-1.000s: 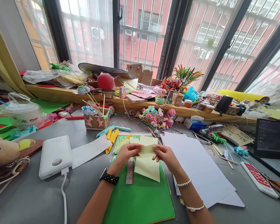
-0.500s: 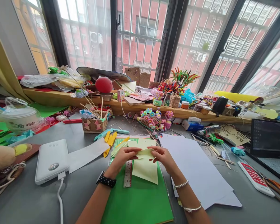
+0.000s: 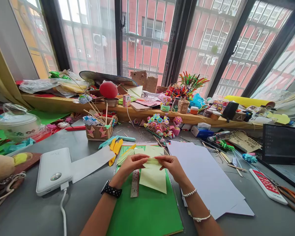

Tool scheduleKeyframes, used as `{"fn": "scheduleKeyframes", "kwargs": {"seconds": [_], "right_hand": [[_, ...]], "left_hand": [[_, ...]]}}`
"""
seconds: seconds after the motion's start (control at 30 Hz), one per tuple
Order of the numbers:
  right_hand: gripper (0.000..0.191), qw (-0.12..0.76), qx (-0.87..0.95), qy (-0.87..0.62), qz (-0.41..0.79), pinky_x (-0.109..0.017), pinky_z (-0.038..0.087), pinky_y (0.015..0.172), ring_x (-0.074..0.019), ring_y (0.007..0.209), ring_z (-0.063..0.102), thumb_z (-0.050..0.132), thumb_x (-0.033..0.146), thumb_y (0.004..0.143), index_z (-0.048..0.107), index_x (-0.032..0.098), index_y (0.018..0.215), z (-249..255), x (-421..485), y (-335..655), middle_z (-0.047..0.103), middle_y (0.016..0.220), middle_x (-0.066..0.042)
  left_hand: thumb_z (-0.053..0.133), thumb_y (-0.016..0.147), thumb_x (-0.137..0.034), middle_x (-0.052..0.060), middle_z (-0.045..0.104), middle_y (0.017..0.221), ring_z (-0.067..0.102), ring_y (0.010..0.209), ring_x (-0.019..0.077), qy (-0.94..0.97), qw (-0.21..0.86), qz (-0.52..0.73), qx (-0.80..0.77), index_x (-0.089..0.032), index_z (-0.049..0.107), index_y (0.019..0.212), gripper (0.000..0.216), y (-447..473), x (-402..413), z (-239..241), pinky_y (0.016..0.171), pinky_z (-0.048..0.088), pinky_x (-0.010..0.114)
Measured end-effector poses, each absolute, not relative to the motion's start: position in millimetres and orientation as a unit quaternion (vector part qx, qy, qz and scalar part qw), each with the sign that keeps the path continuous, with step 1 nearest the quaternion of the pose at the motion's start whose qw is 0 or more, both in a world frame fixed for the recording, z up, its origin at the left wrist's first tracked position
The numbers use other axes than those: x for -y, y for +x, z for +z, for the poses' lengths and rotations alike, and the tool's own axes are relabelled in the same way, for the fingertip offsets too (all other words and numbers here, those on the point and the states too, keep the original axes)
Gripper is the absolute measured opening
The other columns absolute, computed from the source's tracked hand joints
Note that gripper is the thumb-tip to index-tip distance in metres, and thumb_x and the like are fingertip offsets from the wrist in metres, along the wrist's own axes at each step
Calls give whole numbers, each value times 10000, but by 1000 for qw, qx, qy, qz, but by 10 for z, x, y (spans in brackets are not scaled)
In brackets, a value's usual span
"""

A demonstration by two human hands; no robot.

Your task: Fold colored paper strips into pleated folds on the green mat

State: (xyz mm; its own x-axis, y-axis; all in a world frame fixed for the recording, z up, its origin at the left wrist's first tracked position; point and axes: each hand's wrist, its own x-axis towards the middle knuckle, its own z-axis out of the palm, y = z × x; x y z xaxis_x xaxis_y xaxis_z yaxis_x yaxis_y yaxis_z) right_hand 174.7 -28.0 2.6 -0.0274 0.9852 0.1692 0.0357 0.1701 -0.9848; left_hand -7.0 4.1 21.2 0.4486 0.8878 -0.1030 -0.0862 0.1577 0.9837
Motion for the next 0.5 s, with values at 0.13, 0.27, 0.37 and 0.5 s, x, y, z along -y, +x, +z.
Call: {"fn": "scheduleKeyframes", "kwargs": {"seconds": [0.13, 0.27, 0.37, 0.5], "right_hand": [[208, 516, 570, -459, 445, -298, 530, 532, -137, 605, 549, 585, 298, 648, 701, 206, 794, 39, 288, 1704, 663, 739, -26], [206, 512, 577, -453, 447, -298, 527, 565, -149, 656, 568, 589, 302, 656, 699, 200, 797, 54, 304, 1691, 667, 792, -37], [250, 498, 584, -441, 464, -292, 519, 601, -133, 640, 570, 615, 307, 652, 679, 194, 866, 53, 305, 1695, 658, 834, -39], [319, 501, 566, -453, 472, -275, 511, 551, -126, 604, 567, 590, 391, 673, 666, 162, 881, 44, 292, 1689, 644, 791, -50]], "left_hand": [[655, 574, -407, 62, 656, 825, 586, 763, 176, 546, 640, 362, -402, -158, 674, 791, 330, -54, -74, 157, 626, 456, 233], [688, 544, -357, 45, 657, 786, 582, 732, 161, 549, 642, 354, -402, -163, 679, 770, 298, -62, -99, 126, 617, 444, 220], [702, 528, -325, 37, 657, 758, 578, 708, 152, 545, 643, 366, -394, -163, 682, 747, 273, -63, -90, 139, 642, 441, 228], [700, 529, -315, 35, 659, 750, 576, 702, 153, 562, 625, 372, -394, -162, 686, 733, 255, -58, -72, 159, 644, 437, 226]]}}
